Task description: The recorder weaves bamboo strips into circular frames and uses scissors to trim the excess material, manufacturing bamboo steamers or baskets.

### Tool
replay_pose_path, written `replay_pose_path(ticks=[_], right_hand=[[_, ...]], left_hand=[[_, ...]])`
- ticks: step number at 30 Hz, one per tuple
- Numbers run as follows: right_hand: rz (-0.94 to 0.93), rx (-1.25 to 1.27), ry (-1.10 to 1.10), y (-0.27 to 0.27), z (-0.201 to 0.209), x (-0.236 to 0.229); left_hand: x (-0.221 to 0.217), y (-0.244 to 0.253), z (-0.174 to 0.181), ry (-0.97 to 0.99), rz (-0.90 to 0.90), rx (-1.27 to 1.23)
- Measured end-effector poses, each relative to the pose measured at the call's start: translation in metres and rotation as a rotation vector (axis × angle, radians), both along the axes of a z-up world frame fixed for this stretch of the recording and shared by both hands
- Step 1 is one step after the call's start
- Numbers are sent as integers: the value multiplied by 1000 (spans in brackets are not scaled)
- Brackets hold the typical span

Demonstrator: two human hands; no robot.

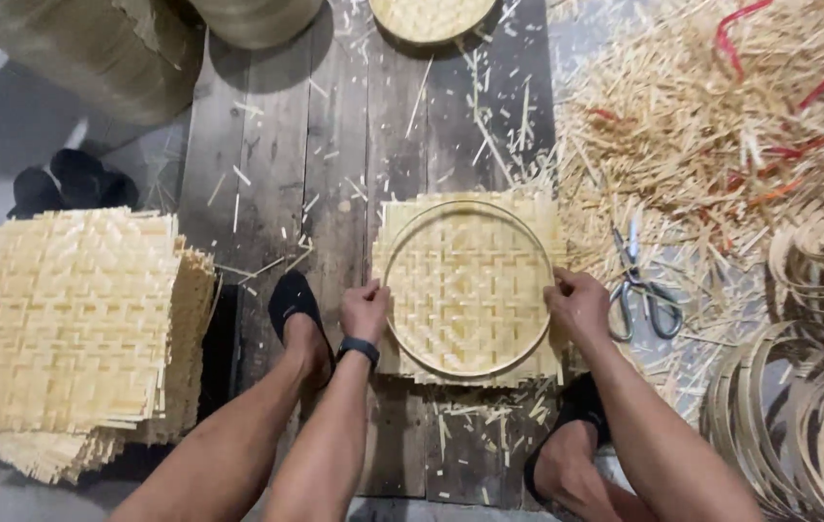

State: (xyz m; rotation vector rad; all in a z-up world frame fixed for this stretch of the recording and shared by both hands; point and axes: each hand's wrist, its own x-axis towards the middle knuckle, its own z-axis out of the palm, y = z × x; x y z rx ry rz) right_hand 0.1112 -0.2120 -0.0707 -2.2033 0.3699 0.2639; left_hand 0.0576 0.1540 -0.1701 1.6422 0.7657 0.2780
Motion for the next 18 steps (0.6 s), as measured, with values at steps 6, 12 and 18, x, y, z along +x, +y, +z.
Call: replay_pose_path(ticks=[6,12,18], right_hand=[[25,-196,-225,0,-11,-16],[-71,-189,-59,8,9,-12],[-4,-195,-91,-2,-6,-7]], left_hand=[[-12,1,13,214,-261,396],[3,-3,54,341,-353,478],[13,3,44,407,-252,280]])
